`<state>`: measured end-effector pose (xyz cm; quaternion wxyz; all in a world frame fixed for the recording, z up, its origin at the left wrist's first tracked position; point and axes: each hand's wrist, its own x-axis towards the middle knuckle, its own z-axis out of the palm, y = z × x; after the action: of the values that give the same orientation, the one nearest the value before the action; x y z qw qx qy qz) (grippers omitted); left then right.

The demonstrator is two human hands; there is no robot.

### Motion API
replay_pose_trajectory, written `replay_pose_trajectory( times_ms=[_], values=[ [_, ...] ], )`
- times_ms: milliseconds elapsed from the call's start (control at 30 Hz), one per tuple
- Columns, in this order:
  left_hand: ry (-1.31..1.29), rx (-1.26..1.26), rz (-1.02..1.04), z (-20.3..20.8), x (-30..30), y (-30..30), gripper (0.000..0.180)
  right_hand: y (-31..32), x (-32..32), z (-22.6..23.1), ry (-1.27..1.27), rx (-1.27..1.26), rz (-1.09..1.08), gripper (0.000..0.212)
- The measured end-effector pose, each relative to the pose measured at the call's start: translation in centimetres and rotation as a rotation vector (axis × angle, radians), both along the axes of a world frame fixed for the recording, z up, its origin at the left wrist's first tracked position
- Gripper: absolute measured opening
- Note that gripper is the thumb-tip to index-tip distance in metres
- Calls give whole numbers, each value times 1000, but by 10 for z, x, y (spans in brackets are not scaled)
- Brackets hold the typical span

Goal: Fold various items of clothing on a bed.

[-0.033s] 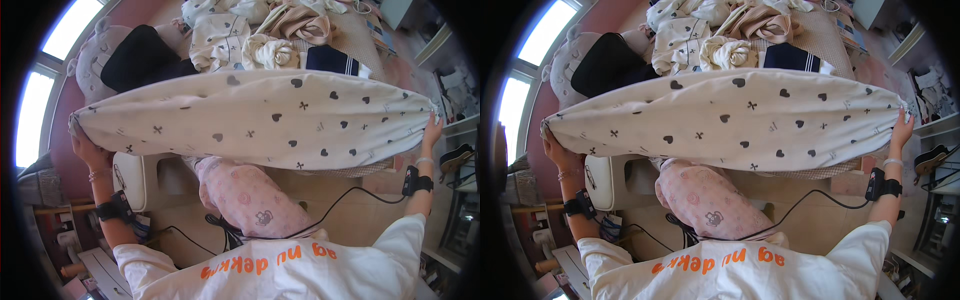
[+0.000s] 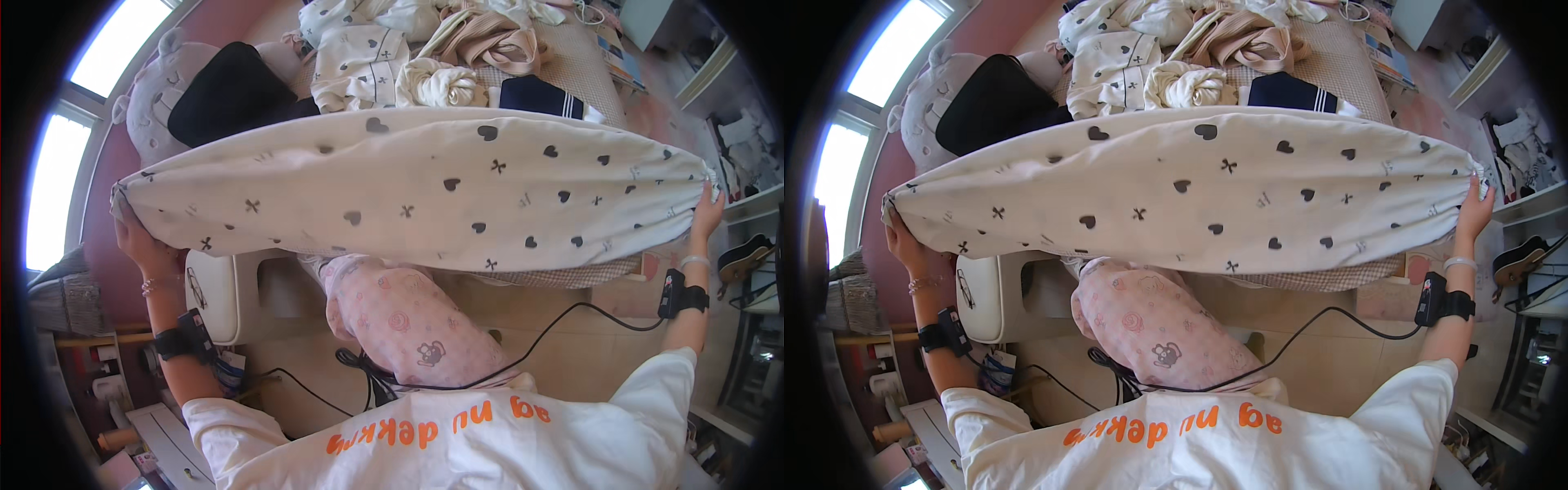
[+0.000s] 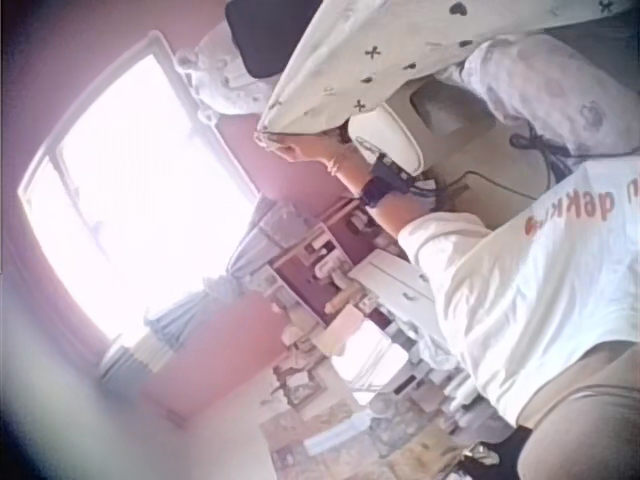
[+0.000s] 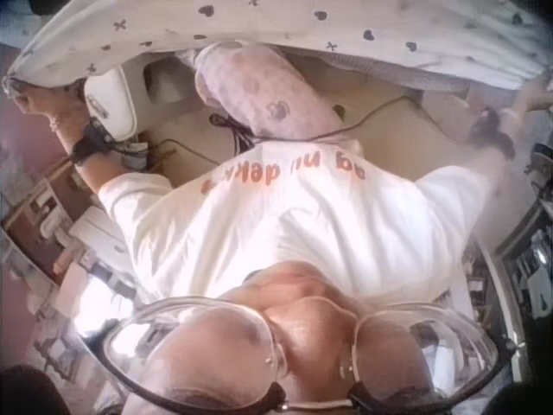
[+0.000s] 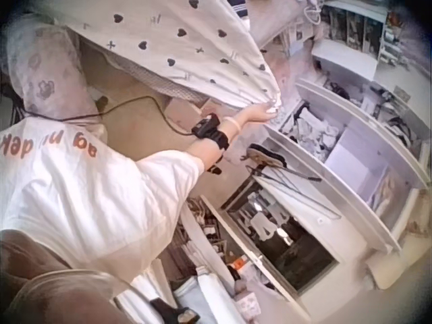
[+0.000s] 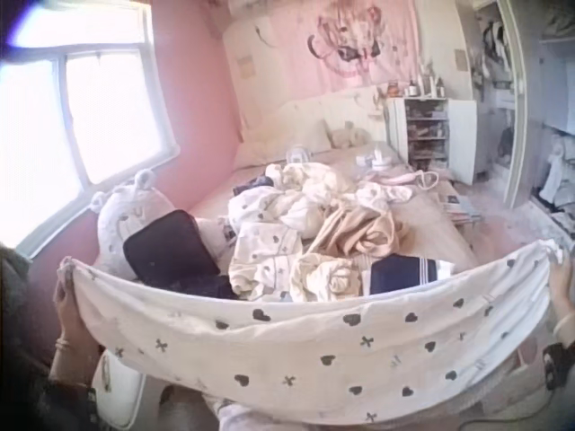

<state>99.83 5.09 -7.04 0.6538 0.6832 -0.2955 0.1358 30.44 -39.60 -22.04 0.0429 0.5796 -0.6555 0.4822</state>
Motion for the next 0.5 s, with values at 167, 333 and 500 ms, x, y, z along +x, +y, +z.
replay_pose_trajectory(
  times_ms=[167,333,500],
  values=[
    [-239,151,172,21,53,47,35,-8,-44,-19,96,19,25,54],
    [-245,354,316,52,68,72,35,5,-50,33,122,50,154,48],
    [-499,562,342,61,111,77,33,4,-30,48,37,263,293,52]
  ],
)
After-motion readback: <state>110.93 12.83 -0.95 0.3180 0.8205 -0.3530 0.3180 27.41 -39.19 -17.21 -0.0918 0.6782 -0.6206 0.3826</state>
